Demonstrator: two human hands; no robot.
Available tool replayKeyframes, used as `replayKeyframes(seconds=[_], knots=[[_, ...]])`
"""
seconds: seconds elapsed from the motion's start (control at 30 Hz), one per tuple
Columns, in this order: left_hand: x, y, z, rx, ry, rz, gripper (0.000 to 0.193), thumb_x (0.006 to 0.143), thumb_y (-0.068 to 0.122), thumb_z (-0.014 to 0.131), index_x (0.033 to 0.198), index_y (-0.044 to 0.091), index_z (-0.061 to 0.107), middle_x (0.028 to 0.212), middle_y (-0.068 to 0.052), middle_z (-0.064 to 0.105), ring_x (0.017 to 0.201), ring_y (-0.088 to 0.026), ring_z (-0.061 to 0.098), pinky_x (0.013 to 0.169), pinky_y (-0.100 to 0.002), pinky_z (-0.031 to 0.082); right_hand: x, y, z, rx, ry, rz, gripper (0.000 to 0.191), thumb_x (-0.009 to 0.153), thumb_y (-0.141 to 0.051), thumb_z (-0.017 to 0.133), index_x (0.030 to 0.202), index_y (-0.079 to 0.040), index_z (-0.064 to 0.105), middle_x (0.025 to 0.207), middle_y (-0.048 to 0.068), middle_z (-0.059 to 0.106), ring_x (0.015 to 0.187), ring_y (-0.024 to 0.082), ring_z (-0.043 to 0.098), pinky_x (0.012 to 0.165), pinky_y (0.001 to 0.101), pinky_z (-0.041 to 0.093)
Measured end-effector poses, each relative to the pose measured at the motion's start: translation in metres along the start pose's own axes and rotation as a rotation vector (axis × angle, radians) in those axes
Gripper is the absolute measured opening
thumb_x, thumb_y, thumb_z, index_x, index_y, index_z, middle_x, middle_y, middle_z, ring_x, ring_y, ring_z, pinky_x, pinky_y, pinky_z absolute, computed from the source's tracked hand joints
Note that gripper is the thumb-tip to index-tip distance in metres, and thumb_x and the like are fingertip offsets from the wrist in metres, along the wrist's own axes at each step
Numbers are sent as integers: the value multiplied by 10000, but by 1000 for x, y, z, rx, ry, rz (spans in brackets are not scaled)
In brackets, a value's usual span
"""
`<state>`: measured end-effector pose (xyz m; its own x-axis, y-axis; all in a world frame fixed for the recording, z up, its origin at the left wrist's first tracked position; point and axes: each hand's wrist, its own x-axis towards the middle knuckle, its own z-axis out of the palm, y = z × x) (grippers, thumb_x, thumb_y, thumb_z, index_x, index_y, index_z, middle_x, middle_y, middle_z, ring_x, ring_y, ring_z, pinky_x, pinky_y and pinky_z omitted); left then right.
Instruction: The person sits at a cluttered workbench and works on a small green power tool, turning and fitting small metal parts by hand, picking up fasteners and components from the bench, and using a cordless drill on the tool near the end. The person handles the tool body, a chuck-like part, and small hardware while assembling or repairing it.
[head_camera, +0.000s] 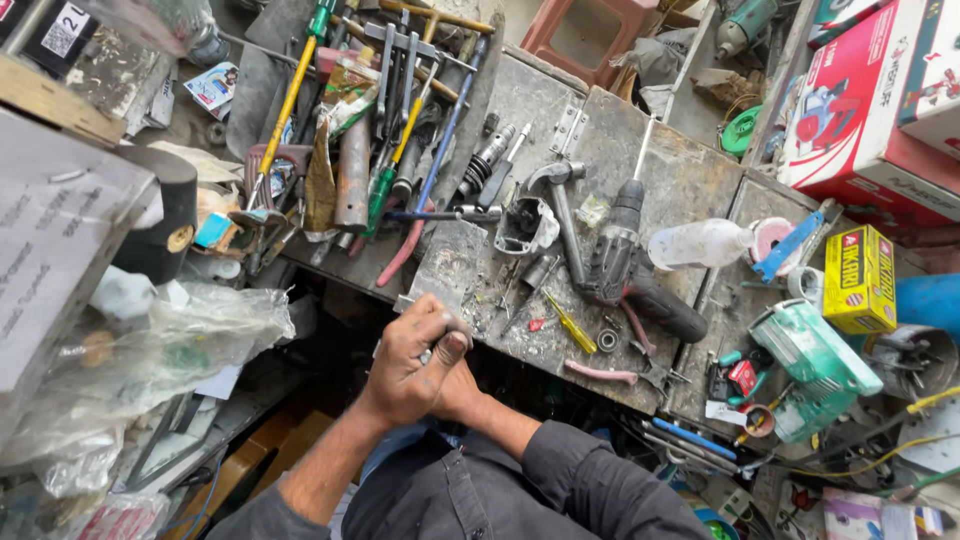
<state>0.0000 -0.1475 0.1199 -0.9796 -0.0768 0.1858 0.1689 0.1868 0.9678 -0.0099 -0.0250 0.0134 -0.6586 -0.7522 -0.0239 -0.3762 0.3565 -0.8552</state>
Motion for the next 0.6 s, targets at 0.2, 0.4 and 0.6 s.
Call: replayKeyframes(seconds=[0.2, 0.4, 0.6], knots=[[1, 1, -2, -72, -24, -41, 330, 983, 323, 658, 843, 25, 684, 815, -77, 618, 777, -194, 618, 705, -312, 510, 10, 2, -5, 510, -125, 48, 317, 1032, -243, 644, 1311, -103, 587, 1276, 115, 591, 1241, 283, 581, 1046, 403, 486], [1, -9, 3, -26, 40, 17, 244, 957, 234, 686, 900, -3, 673, 824, -75, 616, 769, -198, 636, 706, -319, 503, 10, -3, -3, 145, 30, -167, 424, 880, -180, 666, 1265, -35, 564, 1215, 192, 606, 1168, 366, 586, 961, 474, 487], [-1, 8, 8, 30, 206, 172, 288, 867, 150, 818, 1044, 17, 632, 1012, -104, 651, 976, -245, 658, 892, -351, 522, -13, -6, -10, -244, -183, 20, 279, 874, -272, 672, 997, -23, 703, 908, 246, 710, 852, 455, 671, 763, 551, 528]])
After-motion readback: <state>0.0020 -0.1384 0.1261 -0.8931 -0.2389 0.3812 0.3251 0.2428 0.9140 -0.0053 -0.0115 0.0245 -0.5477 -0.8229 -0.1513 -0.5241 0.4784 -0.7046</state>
